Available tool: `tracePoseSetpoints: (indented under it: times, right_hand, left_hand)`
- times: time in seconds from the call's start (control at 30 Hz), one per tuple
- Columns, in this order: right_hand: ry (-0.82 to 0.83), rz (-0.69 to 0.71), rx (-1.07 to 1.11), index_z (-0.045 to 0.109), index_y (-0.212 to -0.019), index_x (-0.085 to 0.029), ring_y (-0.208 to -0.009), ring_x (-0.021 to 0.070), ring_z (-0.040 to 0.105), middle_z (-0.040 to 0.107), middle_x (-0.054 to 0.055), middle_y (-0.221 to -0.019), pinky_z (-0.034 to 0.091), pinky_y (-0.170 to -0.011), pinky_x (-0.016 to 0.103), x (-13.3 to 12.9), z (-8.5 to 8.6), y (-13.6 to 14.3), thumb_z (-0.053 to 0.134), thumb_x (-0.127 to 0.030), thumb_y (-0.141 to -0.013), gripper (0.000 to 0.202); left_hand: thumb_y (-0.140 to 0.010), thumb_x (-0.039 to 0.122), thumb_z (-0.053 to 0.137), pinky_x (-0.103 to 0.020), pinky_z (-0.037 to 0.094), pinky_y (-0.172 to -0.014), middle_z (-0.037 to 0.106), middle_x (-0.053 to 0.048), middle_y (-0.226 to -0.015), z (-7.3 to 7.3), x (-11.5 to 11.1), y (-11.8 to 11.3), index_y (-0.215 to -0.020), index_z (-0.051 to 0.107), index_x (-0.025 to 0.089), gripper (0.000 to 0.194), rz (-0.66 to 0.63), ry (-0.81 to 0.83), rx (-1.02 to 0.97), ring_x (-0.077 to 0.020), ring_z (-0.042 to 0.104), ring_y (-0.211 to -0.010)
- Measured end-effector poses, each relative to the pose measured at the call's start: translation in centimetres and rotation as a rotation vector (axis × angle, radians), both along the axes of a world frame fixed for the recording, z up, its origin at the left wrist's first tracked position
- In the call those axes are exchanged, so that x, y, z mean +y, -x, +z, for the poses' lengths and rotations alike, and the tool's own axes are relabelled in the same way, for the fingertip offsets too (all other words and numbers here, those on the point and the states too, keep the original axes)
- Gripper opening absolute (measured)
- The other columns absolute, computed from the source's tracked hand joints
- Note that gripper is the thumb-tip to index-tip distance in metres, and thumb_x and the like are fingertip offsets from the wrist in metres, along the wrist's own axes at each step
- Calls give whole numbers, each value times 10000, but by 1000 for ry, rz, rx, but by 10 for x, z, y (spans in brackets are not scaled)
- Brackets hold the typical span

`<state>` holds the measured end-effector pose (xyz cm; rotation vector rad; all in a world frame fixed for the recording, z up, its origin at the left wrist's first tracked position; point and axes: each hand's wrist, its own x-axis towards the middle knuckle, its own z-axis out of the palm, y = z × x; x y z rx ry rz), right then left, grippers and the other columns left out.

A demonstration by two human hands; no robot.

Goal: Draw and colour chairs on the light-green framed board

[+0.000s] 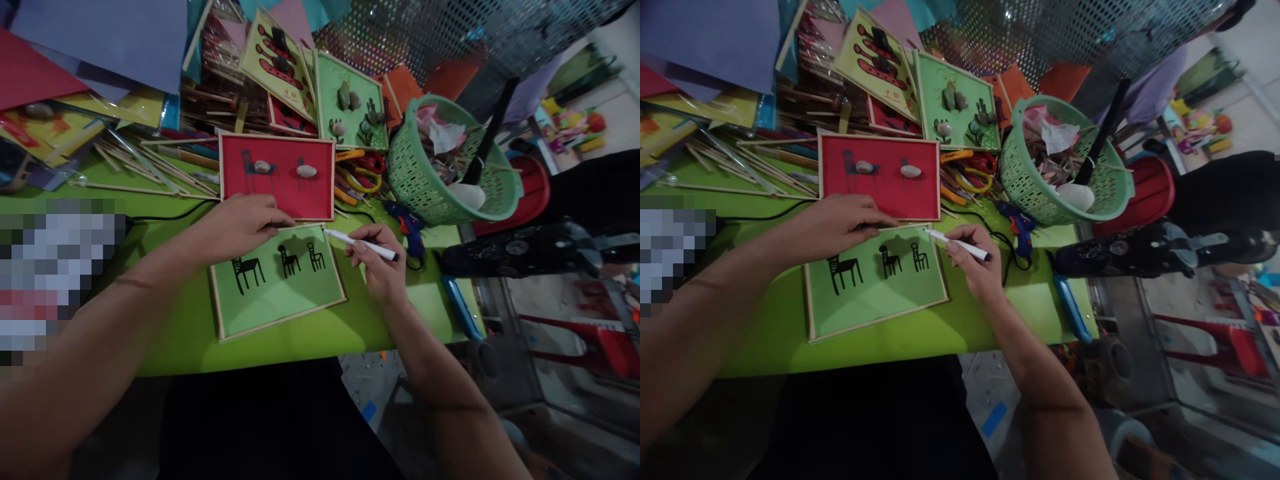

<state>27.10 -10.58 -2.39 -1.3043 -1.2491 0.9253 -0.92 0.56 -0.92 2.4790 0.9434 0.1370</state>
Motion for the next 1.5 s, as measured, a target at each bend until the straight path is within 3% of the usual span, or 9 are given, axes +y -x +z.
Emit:
tracePoseSetpoints:
  times: [0.23, 0.43, 0.7, 1.13, 1.23, 1.5]
  right_hand:
    - [0, 4, 24, 756, -973, -260, -651, 138, 609, 692, -5, -807, 485, -541, 279, 0, 0, -3, 878, -512, -869, 298]
    - [6, -15, 3, 746, -963, -264, -667, 146, 617, 689, 1, -819, 499, -539, 284, 1, 0, -3, 868, -561, -848, 341]
    - [-13, 17, 22, 764, -997, -262, -682, 135, 614, 700, -5, -842, 488, -554, 268, 0, -1, -4, 859, -499, -889, 277]
    - [5, 59, 2, 794, -977, -247, -658, 124, 601, 716, -11, -829, 455, -580, 275, 0, -3, -4, 895, -473, -875, 268]
    - [-4, 49, 16, 793, -979, -241, -650, 121, 606, 718, -12, -830, 464, -569, 266, 0, -4, -5, 895, -482, -875, 282]
    - [-12, 31, 34, 793, -970, -247, -625, 118, 603, 714, -17, -798, 472, -538, 258, 0, -4, -4, 897, -486, -864, 281]
  left_hand:
    - [-1067, 291, 431, -404, 499, -1007, 746, -131, -1261, 4, -1, 1, -1396, 762, 220, 472, 4, 15, -5, -295, 693, -1176]
    - [-1045, 336, 462, -413, 505, -978, 760, -124, -1253, -3, 2, 3, -1369, 773, 262, 456, 9, -4, -16, -313, 708, -1162]
    - [-1055, 402, 427, -408, 502, -965, 770, -125, -1237, -1, 1, 2, -1361, 774, 235, 492, 15, -5, -8, -309, 714, -1136]
    - [-1072, 376, 461, -381, 491, -935, 763, -115, -1218, 2, -1, 1, -1353, 776, 229, 447, 15, -23, 5, -289, 697, -1097]
    - [-1076, 357, 438, -379, 480, -891, 762, -122, -1184, 5, -3, 0, -1300, 780, 191, 442, 32, -48, 14, -281, 688, -1057]
    - [-1001, 350, 570, -357, 411, -734, 772, -91, -1024, 2, -2, 0, -1035, 727, 212, 211, 68, -143, 101, -266, 674, -888]
